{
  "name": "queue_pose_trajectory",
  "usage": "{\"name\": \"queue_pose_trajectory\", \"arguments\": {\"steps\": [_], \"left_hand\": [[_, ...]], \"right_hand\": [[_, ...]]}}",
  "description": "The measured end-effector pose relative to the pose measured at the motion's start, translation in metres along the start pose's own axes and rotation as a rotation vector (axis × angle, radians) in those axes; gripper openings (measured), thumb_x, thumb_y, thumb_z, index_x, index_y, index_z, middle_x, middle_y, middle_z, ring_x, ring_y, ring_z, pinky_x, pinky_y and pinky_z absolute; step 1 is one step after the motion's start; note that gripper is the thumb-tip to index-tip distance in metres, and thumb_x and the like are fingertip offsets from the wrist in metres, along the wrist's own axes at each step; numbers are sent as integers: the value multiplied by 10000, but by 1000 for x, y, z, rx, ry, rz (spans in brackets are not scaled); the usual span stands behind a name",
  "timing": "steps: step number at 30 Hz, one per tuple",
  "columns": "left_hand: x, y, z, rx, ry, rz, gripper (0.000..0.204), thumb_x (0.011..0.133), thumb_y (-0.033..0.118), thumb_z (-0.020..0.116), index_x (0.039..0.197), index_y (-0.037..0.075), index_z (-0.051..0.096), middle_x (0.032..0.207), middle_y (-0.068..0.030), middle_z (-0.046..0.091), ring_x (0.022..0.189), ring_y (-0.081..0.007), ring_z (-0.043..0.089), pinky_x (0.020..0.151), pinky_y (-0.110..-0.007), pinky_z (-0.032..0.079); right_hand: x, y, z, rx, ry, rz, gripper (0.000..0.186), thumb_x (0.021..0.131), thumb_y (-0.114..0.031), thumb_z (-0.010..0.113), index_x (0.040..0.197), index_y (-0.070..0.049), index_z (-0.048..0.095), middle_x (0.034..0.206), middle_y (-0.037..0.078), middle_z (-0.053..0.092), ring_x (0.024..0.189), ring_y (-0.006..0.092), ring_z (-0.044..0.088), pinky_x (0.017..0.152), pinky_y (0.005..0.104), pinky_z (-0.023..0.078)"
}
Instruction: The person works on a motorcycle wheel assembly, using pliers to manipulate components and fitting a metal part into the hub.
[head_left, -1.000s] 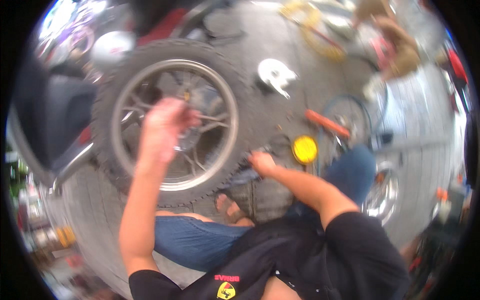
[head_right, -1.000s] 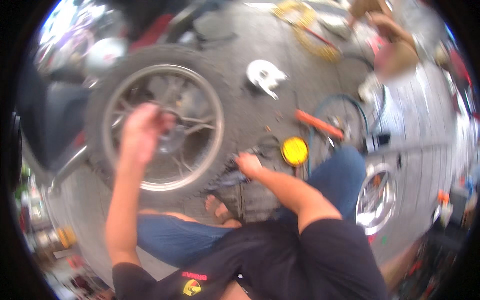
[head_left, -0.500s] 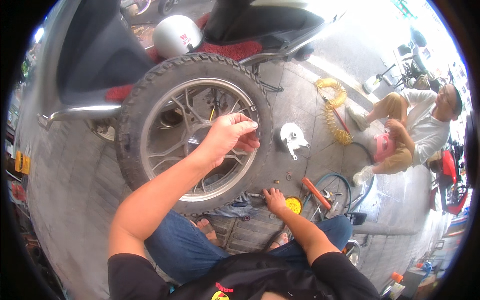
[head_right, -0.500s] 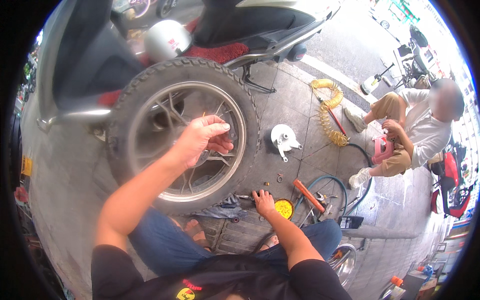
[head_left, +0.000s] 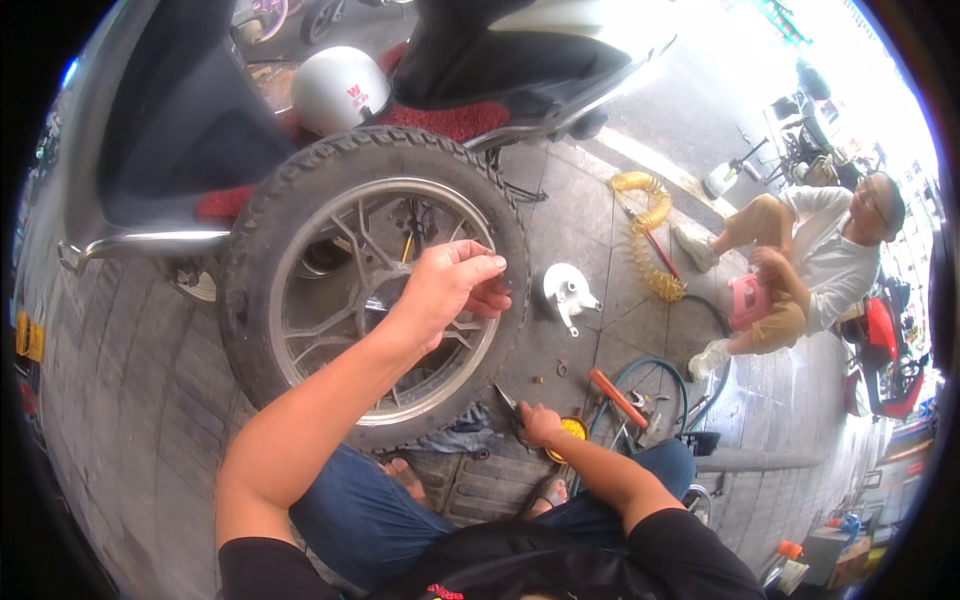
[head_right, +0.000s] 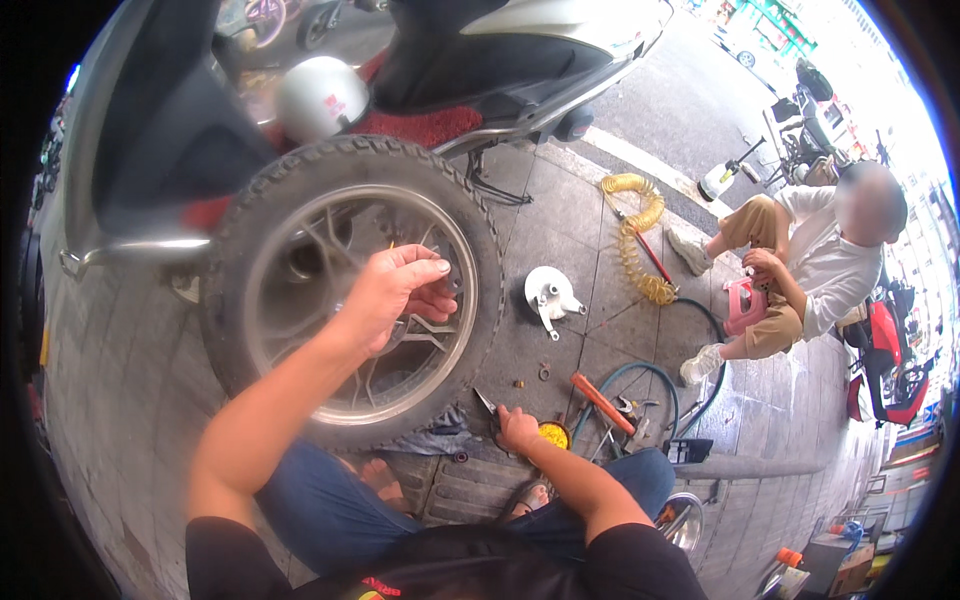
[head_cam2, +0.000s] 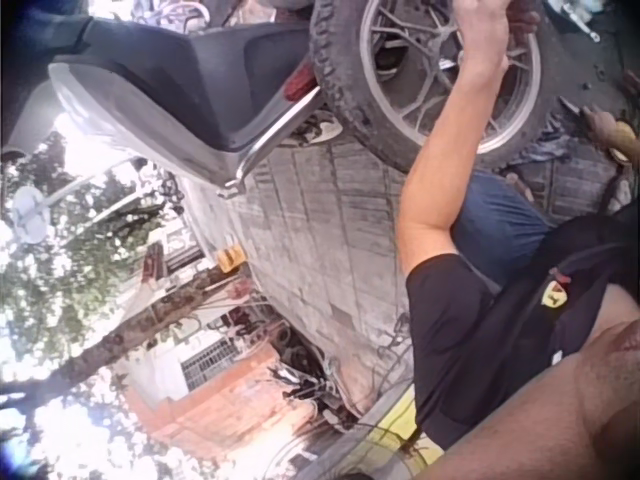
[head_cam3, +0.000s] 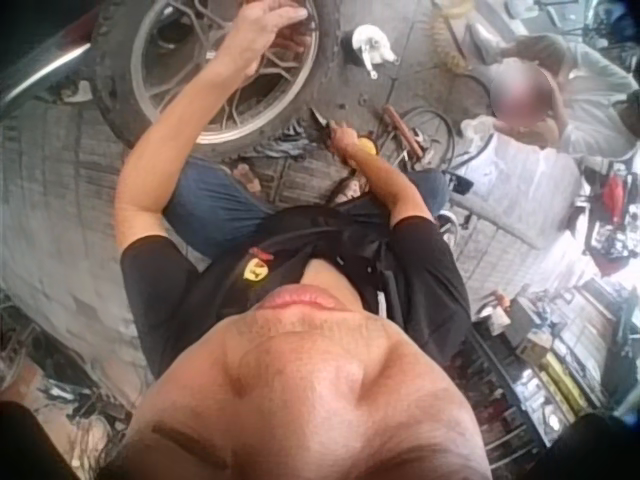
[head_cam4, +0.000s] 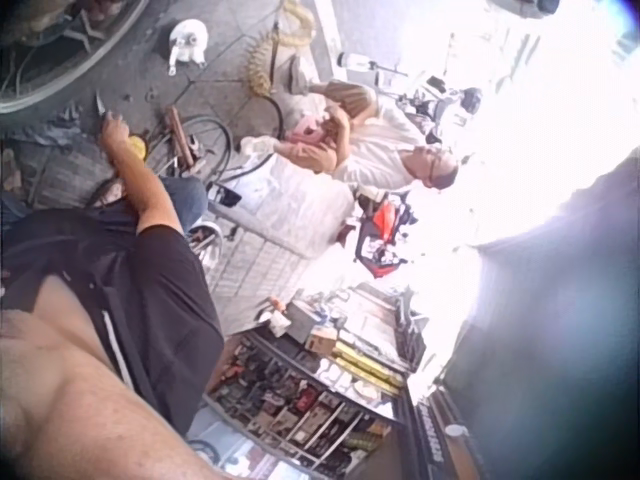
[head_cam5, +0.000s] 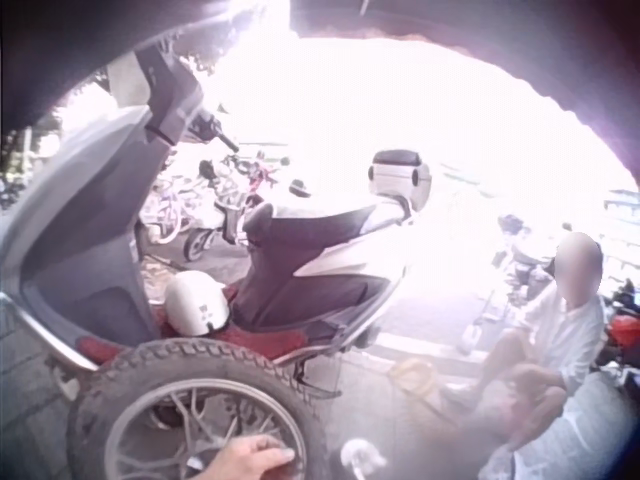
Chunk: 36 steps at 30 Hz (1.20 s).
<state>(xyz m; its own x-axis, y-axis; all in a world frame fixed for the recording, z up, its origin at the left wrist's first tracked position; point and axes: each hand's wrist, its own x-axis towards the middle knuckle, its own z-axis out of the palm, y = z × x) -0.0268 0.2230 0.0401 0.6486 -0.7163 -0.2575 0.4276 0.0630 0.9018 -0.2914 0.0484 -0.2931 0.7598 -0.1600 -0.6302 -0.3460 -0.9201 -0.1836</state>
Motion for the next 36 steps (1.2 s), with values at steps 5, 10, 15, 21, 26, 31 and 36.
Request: {"name": "queue_pose_trajectory", "arguments": {"steps": [5,10,15,21,26,31,36], "left_hand": [[8,-2,-1,-1,-17,26,158,910,177,642,956,31,601,828,-86,674,702,-181,686,621,-297,574],[11,-7,-10,36,-1,50,147,905,159,646,969,37,597,870,-91,677,717,-177,685,627,-294,570],[7,-6,-8,83,52,23,158,892,145,636,981,22,590,864,-107,673,726,-189,688,642,-303,573],[-4,-2,3,144,75,43,142,891,131,614,926,-3,580,829,-106,663,680,-192,685,598,-300,568],[0,-4,14,214,105,36,154,893,131,612,928,-19,598,830,-110,665,670,-185,678,594,-297,564],[0,-8,19,232,139,10,164,896,139,610,935,-21,609,838,-111,669,673,-176,677,595,-289,565],[9,-15,14,267,83,62,206,893,200,638,959,6,624,850,-95,668,689,-168,680,605,-300,569]], "right_hand": [[-14,30,-61,681,-177,118,591,768,-392,734,1207,-45,545,815,134,658,703,267,637,640,394,530],[-104,-50,-227,1392,-6,-225,436,910,-260,677,1264,-61,518,742,-6,528,627,75,506,498,242,399],[-110,-115,-251,1575,271,-456,454,932,-315,661,1279,-63,513,775,-35,501,620,52,462,531,210,394],[-111,-116,-240,1558,164,-505,465,954,-360,623,1278,-50,503,838,-9,514,658,57,487,570,200,408],[-111,-114,-238,1534,157,-490,464,958,-382,612,1258,-42,515,830,-7,518,651,52,485,563,192,403],[-114,-113,-238,1585,160,-483,433,962,-371,614,1249,-58,528,797,-25,511,623,44,473,543,197,402],[-116,-113,-239,1603,180,-442,436,964,-374,619,1252,-58,532,800,-31,506,637,36,456,559,192,397]]}}
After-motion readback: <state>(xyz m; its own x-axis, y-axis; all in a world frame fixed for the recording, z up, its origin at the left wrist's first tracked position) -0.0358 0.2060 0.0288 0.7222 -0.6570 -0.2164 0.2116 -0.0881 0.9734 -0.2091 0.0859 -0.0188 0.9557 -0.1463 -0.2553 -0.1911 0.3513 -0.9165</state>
